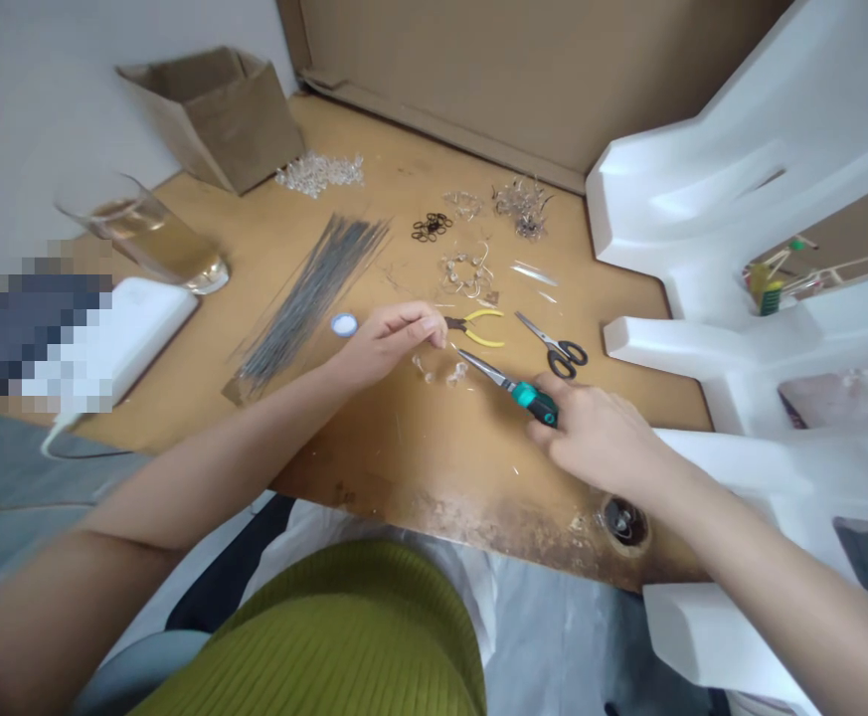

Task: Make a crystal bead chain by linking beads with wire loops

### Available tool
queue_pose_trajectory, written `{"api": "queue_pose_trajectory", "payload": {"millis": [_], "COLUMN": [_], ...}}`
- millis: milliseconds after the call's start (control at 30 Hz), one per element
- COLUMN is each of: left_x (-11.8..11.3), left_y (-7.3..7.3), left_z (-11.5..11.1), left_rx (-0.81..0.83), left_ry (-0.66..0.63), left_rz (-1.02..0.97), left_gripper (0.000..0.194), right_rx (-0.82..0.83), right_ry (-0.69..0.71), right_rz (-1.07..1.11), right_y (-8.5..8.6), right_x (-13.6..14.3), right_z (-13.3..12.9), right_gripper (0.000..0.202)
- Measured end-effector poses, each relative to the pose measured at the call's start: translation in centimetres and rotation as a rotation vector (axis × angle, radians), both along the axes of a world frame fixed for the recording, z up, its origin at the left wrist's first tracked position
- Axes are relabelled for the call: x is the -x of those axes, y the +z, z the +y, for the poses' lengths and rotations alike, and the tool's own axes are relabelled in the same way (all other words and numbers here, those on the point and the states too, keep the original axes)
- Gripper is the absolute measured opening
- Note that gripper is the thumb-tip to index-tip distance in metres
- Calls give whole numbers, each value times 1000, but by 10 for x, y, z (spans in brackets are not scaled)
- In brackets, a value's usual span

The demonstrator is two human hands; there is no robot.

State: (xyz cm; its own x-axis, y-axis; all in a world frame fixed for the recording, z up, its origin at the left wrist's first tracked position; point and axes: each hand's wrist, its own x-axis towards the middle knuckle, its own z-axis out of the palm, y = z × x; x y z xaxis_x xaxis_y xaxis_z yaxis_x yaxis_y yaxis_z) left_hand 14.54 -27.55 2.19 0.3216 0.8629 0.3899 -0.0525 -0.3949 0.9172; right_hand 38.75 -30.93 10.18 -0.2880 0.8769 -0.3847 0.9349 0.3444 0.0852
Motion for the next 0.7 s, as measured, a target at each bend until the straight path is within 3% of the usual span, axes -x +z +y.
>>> {"api": "queue_pose_trajectory", "payload": {"millis": [267, 433, 567, 700], "left_x": [-1, -4, -5, -6], "left_y": [5, 2, 3, 3], "left_z": [-4, -3, -4, -6], "left_rx": [-61, -12, 38, 41], "left_ry": [-98, -153, -153, -137], "left_rz": [-138, -293, -291, -246], "left_gripper": [28, 26, 27, 30], "right_rx": [-288, -378, -421, -398], "right_ry": [87, 127, 158, 97], "right_rz": [-74, -28, 89, 364], "right_y": [-59, -81, -81, -52], "right_x": [12, 15, 13, 15], "right_z": [-19, -20, -18, -10], "right_gripper": [46, 46, 48, 43]}}
